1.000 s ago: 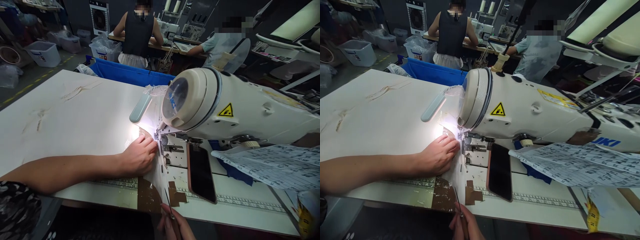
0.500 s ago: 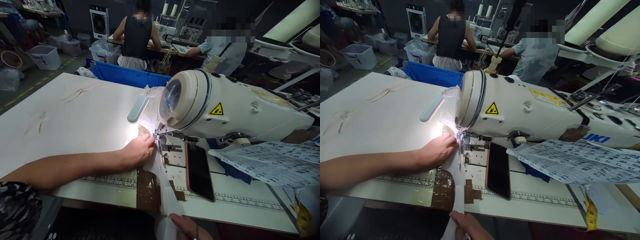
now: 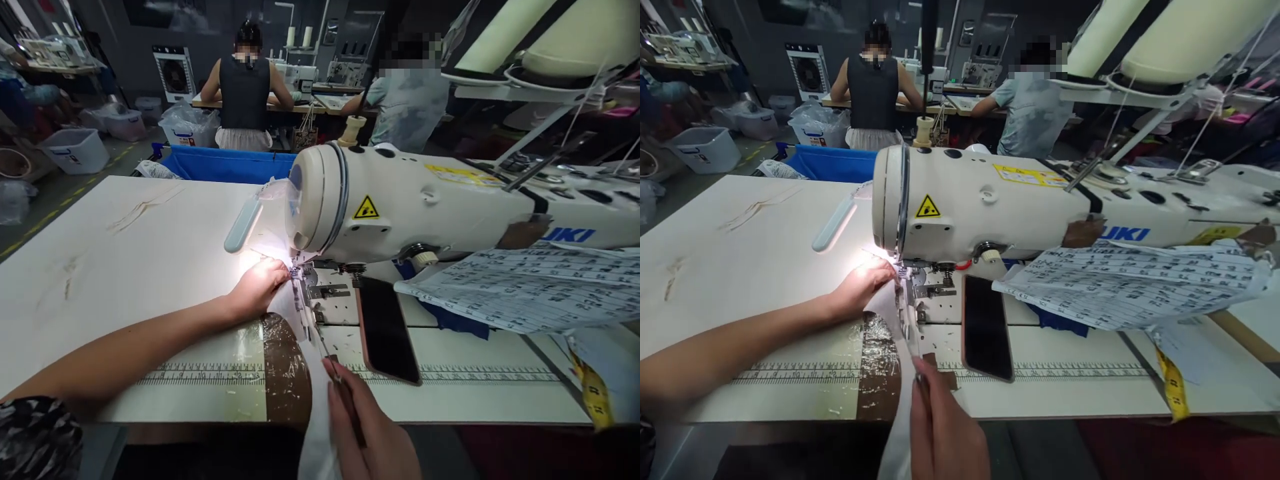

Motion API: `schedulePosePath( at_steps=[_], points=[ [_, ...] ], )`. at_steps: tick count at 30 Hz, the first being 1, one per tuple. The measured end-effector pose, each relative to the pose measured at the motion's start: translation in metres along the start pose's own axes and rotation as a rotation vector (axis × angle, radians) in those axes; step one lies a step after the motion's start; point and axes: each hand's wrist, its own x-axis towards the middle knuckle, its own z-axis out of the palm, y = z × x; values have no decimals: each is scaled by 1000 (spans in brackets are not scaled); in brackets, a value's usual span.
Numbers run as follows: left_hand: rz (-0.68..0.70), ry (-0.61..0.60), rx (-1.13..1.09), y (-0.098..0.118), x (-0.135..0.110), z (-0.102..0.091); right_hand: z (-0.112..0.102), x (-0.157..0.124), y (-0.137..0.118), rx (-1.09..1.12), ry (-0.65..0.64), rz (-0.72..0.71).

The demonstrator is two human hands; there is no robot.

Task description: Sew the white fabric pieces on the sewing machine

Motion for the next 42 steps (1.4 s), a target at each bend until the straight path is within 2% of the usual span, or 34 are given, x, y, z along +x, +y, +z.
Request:
schedulePosePath(
  at_steps=[3,5,8,10,18,24,31,37,42],
  points=[
    [-29,-12,-211,-3,-1,-3,10,9,13,-127,79,-3],
    [-35,-15,-301,-3,0,-5,19,17,14,-184,182,-19],
    [-30,8,-367,-2,1,-7,31,33,10,-262,295,-152],
    [-27,15,-365,-1,2,-9,36,42,9,-284,325,-214],
    [1,8,-271,2,5,-12,48,57,8,-293,361,-226],
    [-7,-61,-226,-2,4,-9,50,58,8,-301,360,-212],
    [-3,-52,-177,2,6,-10,51,58,9,-310,369,-216],
    [-19,-34,-150,-4,3,-3,52,58,10,-342,354,-215],
    [-62,12,-292,-5,4,0,51,58,10,-338,371,-240]
  ],
)
